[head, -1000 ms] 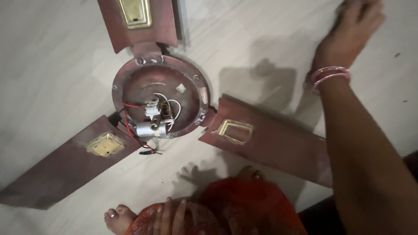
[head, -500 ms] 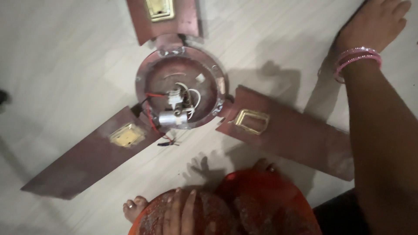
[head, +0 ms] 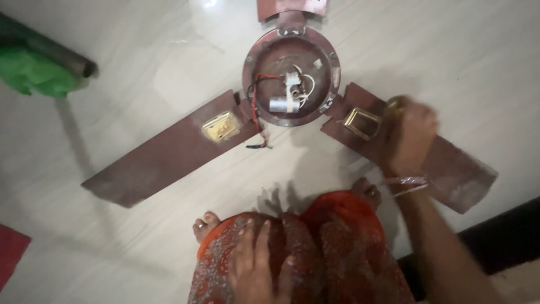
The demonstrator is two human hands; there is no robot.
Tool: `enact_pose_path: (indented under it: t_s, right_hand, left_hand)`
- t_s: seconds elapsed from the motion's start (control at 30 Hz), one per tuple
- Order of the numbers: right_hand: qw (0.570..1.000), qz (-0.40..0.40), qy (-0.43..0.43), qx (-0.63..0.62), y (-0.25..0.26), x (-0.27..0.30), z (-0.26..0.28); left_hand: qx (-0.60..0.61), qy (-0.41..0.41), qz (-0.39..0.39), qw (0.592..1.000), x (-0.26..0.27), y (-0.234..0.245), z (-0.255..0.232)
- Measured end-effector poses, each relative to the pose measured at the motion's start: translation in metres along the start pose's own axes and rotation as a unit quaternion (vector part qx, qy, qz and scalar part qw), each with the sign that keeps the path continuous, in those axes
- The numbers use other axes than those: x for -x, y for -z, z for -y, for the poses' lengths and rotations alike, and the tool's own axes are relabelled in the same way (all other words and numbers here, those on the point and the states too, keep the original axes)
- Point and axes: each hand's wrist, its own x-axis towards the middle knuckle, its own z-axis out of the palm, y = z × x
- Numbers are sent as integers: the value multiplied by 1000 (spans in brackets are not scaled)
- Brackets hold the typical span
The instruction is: The person uses a screwdriver to loosen and remove screws from the central hub of a ceiling fan. They manipulate the fan blades and the motor housing while working on the ceiling-mounted unit.
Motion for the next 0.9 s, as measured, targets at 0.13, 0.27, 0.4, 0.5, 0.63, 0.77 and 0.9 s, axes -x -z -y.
enact_pose_path:
  t_s: [0.13,0.27,0.4,0.5,0.63,0.77,0.9]
  right_hand:
    - [970,-38,-25,-238,28,43,89]
    - [953,-13,-111,-282,45,78,134]
    - [873,-14,-248,-420,37,102,139]
    - [717,-9,-347,-605,22,109,118]
    - [671,122,-450,-577,18,106,86]
    - [762,203,-431,-440,22,88,77]
    - [838,195,-330,-389,25,66,80]
  left_hand:
    - [27,-32,-34,999,18,3,-5]
    - [63,-7,-2,998,36,3,1]
    - [107,-35,-54,992,47,6,18]
    - [153,-45,-114,980,54,6,31]
    - [166,-45,-143,975,59,-2,35]
    - [159,-43,-128,978,62,-10,34]
    - [163,-53,-136,976,52,-10,37]
